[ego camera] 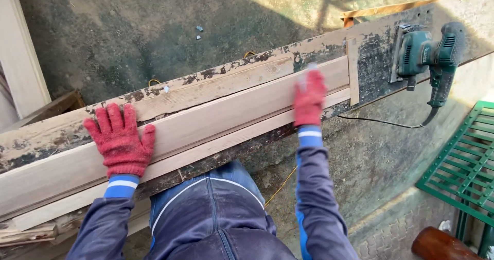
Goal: Sanding a wooden plank using an orbital sander and manual sandpaper on a workbench.
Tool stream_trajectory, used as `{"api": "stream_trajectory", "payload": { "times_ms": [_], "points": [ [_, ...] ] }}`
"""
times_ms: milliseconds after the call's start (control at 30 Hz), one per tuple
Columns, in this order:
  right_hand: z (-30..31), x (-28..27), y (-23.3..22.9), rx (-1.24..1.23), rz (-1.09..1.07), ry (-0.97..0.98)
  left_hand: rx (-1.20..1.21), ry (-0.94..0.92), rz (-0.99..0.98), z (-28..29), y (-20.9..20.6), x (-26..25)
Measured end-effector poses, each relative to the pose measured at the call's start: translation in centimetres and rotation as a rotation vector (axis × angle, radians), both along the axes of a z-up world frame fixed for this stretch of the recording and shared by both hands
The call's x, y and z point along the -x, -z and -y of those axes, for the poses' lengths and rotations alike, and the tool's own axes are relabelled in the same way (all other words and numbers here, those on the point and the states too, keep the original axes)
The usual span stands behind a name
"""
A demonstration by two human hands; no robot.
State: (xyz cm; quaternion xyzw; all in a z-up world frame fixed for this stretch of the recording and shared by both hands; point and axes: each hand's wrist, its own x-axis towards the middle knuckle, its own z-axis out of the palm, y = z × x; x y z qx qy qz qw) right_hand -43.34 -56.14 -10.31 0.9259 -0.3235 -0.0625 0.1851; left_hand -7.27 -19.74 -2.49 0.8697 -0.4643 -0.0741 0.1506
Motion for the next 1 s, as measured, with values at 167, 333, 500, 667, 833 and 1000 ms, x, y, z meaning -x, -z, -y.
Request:
{"api": "stream_trajectory", "payload": {
  "times_ms": [167, 333, 500, 667, 833, 1000],
  "points": [
    [-4.5, -4.0, -0.5, -0.387, 0.442, 0.313, 0.020, -0.007, 0.009, 0.1, 0.2, 0.1],
    [-16.0, -10.3, -6.6, -0.637, 0.345, -0.191, 0.004, -0.007, -0.006, 0.0, 0.6, 0.2],
    [-2.3, -1.9, -2.5, -0.276, 0.230, 0.100, -0.056, -0.004, 0.040, 0.4, 0.0, 0.0],
    [-8.4, -6.1, -1.2, -0.399, 0.519, 0.225, -0.162, -0.060, 0.211, 0.2, 0.8, -0.1],
    [-22.1, -18.5, -6.3, -0.805, 0.630, -0.383, -0.149, -0.052, 0.209, -0.5, 2.0, 0.0],
    [-11.9, -11.1, -4.6, -0.610, 0.573, -0.237, -0.159, -0.077, 0.205, -0.2, 1.6, 0.0]
  ]
}}
